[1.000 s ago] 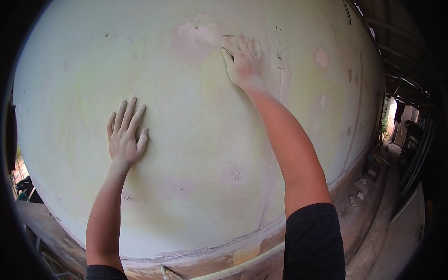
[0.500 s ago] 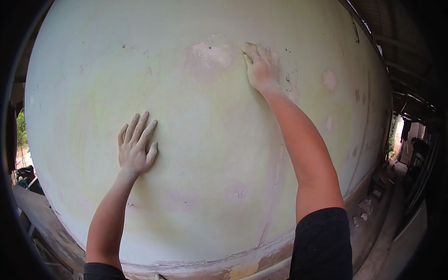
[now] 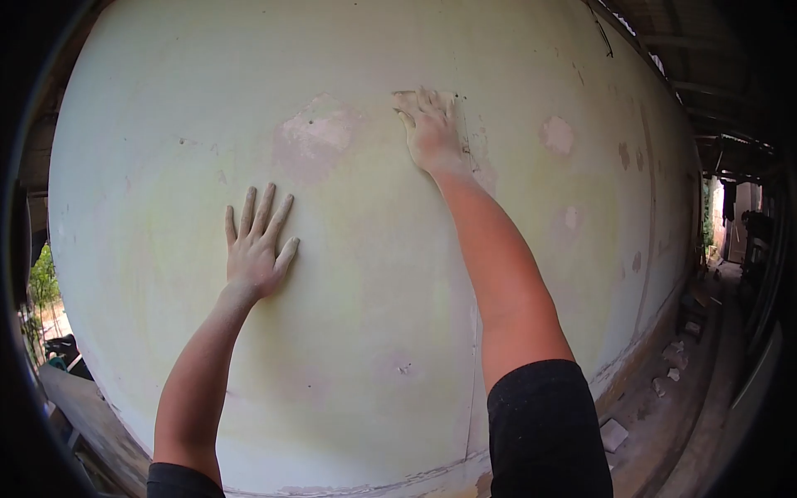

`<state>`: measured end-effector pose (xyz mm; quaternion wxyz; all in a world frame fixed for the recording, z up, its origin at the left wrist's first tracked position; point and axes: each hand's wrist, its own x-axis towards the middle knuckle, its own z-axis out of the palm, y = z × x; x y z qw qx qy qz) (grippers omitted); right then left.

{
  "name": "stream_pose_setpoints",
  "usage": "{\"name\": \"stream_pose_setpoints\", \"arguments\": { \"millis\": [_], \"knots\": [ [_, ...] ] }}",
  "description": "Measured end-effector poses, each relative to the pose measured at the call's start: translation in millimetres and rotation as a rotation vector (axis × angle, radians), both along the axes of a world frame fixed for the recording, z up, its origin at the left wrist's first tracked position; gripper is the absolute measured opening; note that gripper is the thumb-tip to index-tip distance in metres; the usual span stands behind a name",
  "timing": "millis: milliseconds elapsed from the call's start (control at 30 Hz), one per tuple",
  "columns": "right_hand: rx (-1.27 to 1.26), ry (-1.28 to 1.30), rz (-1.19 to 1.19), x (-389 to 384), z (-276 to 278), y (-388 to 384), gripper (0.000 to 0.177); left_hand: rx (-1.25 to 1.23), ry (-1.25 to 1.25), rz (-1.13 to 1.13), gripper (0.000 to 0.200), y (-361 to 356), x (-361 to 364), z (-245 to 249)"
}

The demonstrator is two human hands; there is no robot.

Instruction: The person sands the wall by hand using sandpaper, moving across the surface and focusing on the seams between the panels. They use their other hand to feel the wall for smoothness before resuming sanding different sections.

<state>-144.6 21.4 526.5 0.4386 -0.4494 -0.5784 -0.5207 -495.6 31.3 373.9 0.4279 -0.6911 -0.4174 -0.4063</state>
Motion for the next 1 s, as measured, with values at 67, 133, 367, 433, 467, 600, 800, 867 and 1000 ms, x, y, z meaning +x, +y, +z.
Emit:
{"name": "stream_pose_setpoints", "arguments": {
  "millis": [67, 133, 367, 433, 467, 600, 800, 867, 1000],
  "knots": [
    [0.086, 0.172, 0.098, -11, -1, 13, 0.045, -0.047, 0.046, 0.002, 0.074, -8, 19, 16],
    [0.08, 0.085, 0.168, -18, -25, 7, 0.046, -0.043, 0.034, 0.011, 0.076, -8, 24, 24],
    [-0.178, -0.562, 0.012, 71, -114, -28, 0.058, -0.228, 0.044, -0.018, 0.117, -23, 26, 36],
    [-0.19, -0.579, -0.006, 80, -76, -31, 0.058, -0.282, 0.017, -0.026, 0.126, -33, 33, 39],
    [-0.173, -0.427, 0.053, 75, -54, -34, 0.058, -0.346, -0.004, -0.032, 0.134, -39, 37, 40],
    [0.014, -0.138, 0.173, 50, -49, -14, 0.054, -0.426, -0.048, -0.042, 0.149, -42, 59, 40],
    [0.093, -0.254, -0.064, 40, -169, -8, 0.048, -0.367, -0.004, -0.044, 0.158, -41, 63, 49],
    [0.077, -0.202, -0.099, 43, -164, -4, 0.049, -0.36, -0.008, -0.061, 0.158, -41, 62, 47],
    [0.018, 0.245, -0.14, 15, -88, -11, 0.052, -0.339, -0.023, -0.07, 0.157, -43, 61, 47]
  ]
}}
